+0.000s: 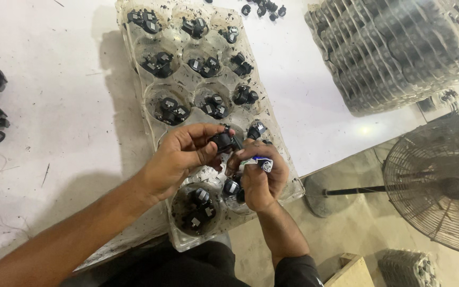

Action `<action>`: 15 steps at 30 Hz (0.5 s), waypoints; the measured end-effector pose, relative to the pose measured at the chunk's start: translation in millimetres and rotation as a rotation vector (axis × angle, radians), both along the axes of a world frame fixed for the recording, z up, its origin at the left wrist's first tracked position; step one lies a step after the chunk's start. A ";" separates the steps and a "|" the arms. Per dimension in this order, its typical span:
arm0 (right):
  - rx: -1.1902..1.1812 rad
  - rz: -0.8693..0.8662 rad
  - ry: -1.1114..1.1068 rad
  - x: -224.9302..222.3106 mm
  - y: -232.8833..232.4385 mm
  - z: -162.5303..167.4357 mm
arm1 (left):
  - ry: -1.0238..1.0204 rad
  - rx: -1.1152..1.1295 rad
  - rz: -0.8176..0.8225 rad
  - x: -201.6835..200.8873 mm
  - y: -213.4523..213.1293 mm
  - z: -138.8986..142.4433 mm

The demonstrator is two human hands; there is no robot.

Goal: The person picks small black plastic components one at a time from a molded tray on the workbench, holds each in one hand, and squeezes adhesive from a tube onto the part with the other hand, then places the treated part back on the table or tray and reaches for the next one.

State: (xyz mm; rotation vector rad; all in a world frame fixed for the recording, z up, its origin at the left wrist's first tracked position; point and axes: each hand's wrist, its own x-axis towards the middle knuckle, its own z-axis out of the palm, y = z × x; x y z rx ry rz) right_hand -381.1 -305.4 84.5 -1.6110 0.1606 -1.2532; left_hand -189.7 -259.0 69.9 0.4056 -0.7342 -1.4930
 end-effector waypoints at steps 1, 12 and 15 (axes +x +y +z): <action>-0.013 -0.001 0.014 0.2 0.1 -0.1 | -0.013 -0.006 -0.005 0.0 -0.7 -2.3; -0.220 -0.071 0.175 0.0 1.1 18.7 | -0.068 -0.077 -0.044 -0.7 2.3 -15.3; -0.225 -0.064 0.178 1.0 1.6 22.0 | -0.087 -0.063 -0.029 -0.6 2.4 -14.6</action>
